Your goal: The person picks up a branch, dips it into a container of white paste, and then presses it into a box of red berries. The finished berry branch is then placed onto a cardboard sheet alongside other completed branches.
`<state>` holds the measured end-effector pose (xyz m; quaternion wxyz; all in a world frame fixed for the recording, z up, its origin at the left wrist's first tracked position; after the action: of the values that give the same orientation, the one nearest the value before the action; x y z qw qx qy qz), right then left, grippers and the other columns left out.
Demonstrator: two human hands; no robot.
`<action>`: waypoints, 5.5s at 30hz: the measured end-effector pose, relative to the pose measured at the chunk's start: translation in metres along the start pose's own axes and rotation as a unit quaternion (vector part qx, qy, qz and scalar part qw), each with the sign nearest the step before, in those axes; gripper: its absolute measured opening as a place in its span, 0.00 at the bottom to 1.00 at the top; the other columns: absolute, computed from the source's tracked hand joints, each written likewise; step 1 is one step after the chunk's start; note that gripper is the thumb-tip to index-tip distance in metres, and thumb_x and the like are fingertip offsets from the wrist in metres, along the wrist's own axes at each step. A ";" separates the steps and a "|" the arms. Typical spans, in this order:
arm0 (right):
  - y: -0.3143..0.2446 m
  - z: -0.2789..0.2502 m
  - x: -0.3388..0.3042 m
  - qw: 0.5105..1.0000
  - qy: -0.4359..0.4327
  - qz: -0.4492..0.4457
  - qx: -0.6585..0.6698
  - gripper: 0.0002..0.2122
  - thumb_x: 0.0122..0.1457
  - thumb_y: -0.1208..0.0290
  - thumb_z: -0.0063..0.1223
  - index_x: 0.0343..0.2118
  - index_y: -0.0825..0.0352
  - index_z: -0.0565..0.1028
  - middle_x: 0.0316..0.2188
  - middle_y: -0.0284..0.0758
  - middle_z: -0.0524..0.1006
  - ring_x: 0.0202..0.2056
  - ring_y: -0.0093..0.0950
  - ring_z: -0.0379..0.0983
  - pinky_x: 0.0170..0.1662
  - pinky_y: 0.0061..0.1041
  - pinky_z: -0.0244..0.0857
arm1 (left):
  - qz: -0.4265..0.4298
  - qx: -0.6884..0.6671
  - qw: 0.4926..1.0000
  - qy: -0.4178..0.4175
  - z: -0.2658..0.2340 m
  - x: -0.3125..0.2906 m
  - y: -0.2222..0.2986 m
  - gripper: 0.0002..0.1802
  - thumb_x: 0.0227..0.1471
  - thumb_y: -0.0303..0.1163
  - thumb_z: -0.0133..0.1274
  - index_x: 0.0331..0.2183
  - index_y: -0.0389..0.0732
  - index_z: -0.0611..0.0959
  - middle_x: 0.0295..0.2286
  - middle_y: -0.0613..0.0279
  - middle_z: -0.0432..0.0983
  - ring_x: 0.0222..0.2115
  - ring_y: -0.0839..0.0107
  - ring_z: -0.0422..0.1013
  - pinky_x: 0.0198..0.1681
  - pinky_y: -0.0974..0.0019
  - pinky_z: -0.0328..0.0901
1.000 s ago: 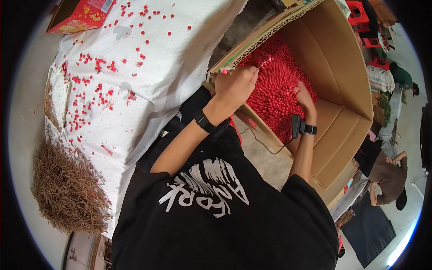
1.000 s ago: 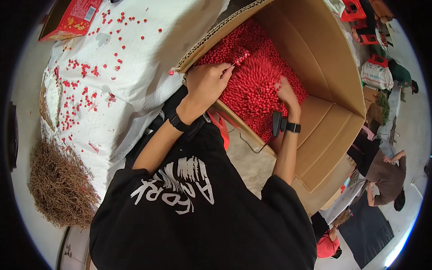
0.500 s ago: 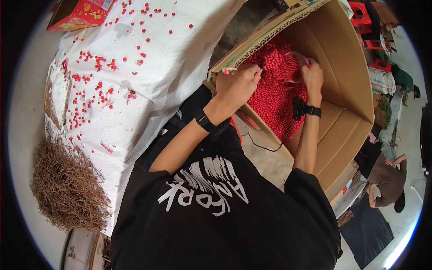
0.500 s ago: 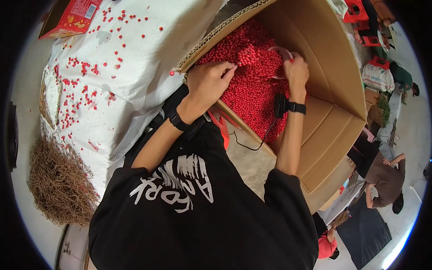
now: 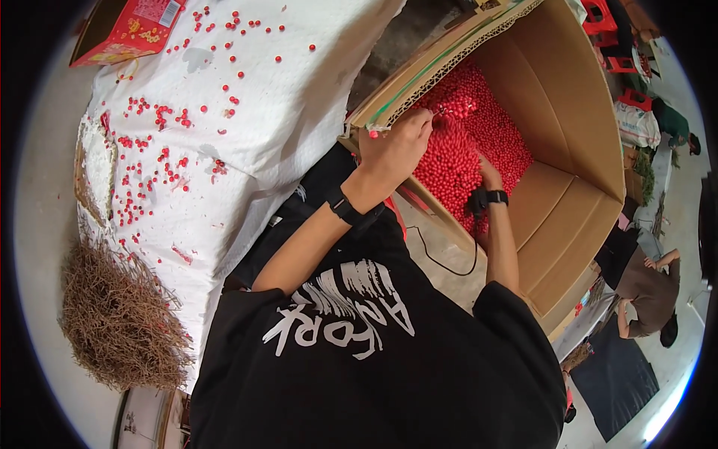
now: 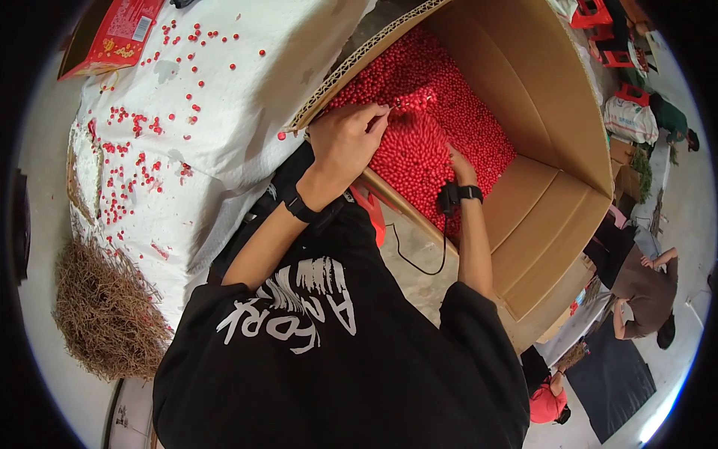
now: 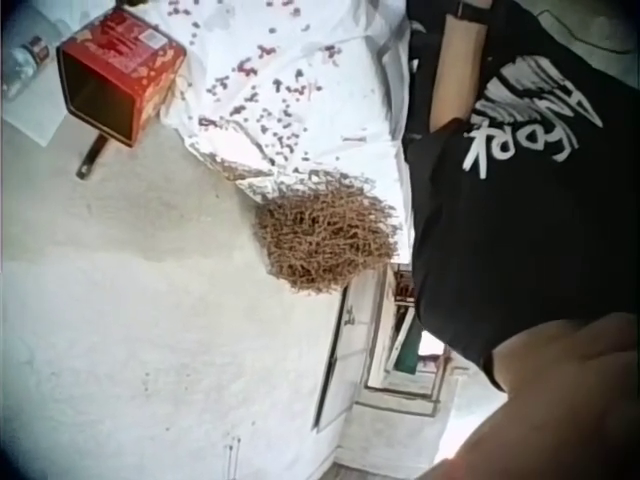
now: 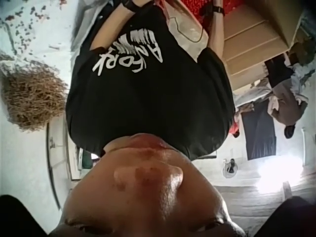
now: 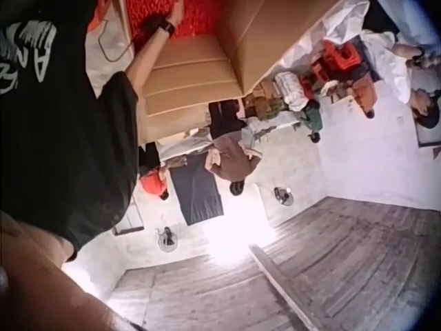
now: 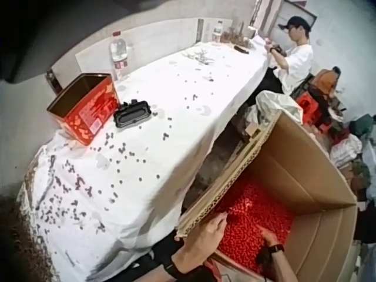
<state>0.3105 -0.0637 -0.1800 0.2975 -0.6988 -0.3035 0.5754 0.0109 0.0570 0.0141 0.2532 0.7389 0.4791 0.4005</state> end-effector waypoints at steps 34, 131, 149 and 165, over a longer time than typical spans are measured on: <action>0.006 0.007 0.025 0.963 0.027 -0.040 -0.266 0.24 0.58 0.72 0.51 0.58 0.70 0.65 0.59 0.45 0.67 0.58 0.39 0.63 0.60 0.34 0.57 | 0.033 -0.051 0.997 0.041 -0.001 0.001 -0.002 0.05 0.47 0.29 0.63 0.29 0.44 0.83 0.24 0.64 0.81 0.21 0.68 0.77 0.24 0.68 0.69; -0.250 0.044 -0.077 0.808 0.392 -0.142 -0.416 0.22 0.49 0.66 0.60 0.48 0.66 0.71 0.41 0.48 0.75 0.43 0.48 0.72 0.46 0.42 0.67 | -0.040 0.019 0.999 -0.013 -0.002 0.003 -0.005 0.05 0.45 0.32 0.64 0.26 0.44 0.83 0.21 0.62 0.79 0.20 0.65 0.76 0.23 0.65 0.68; 0.005 0.020 0.013 0.982 -0.121 0.064 -0.129 0.25 0.63 0.66 0.43 0.63 0.69 0.61 0.64 0.37 0.62 0.62 0.33 0.58 0.64 0.27 0.50 | 0.013 0.039 0.998 0.038 -0.005 -0.002 -0.008 0.06 0.48 0.34 0.63 0.26 0.43 0.84 0.17 0.61 0.77 0.16 0.64 0.74 0.20 0.65 0.67; -0.292 0.053 -0.094 0.866 0.307 -0.202 -0.339 0.24 0.52 0.74 0.48 0.55 0.63 0.66 0.48 0.50 0.73 0.49 0.49 0.70 0.52 0.40 0.65 | -0.020 0.034 0.999 -0.029 0.001 0.006 -0.003 0.07 0.48 0.36 0.62 0.26 0.43 0.86 0.19 0.58 0.78 0.19 0.59 0.74 0.22 0.61 0.67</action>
<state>0.2195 0.0543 0.0933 0.2302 -0.8214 -0.5076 0.1208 0.0114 0.0639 0.0138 0.2498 0.7488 0.4997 0.3567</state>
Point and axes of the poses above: each hand's wrist, its own x-axis towards the middle knuckle, its own z-axis out of the palm, y = z × x, the point moved 5 cm from there along x, towards the middle knuckle
